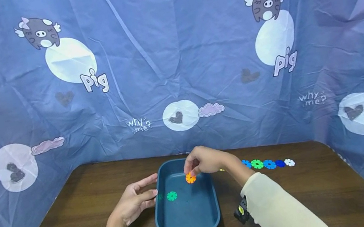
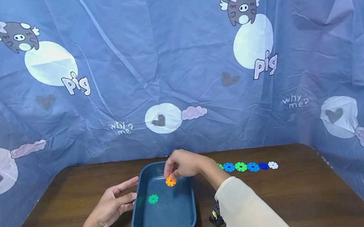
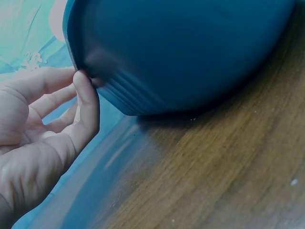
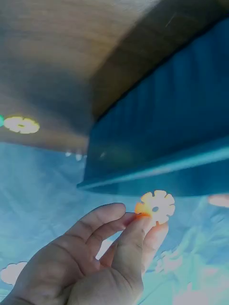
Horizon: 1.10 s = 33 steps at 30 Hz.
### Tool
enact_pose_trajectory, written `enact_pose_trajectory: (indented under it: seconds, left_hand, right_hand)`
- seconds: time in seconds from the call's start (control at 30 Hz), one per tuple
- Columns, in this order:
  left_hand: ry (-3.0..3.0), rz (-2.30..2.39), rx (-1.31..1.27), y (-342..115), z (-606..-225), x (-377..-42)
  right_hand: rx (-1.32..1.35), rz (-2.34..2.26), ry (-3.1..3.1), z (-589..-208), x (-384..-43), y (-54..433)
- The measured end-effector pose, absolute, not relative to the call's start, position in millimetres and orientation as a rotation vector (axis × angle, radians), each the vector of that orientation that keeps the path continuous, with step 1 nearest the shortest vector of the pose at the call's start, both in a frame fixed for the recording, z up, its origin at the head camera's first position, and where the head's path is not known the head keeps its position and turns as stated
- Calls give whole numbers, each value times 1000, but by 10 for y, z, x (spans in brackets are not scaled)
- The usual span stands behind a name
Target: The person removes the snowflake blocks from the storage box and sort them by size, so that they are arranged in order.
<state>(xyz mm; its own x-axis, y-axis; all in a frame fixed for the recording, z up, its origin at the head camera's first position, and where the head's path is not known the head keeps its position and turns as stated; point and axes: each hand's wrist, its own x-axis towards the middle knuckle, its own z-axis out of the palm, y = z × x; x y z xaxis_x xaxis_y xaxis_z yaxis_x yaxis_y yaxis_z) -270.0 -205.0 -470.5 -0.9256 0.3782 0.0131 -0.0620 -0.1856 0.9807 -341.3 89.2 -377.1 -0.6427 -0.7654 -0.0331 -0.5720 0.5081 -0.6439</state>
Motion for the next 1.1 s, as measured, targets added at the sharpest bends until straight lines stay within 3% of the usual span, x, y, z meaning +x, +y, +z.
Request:
enact_pose_trajectory:
  seconds: [0.23,0.47,1.1]
  left_hand:
    - [1778,2193,381,-2060,-4709,-2686]
    - [1787,2193,386,-2077,-4713,-2687]
    - [1799,2190,352,-2059,-4747,-2723]
  right_hand:
    - [-1117,-938,2464,-3628,-3465,1158]
    - [-936,-1055,2472,-3517,-3483,1458]
    - [-857,-936,2671,-3423,-3558,2542]
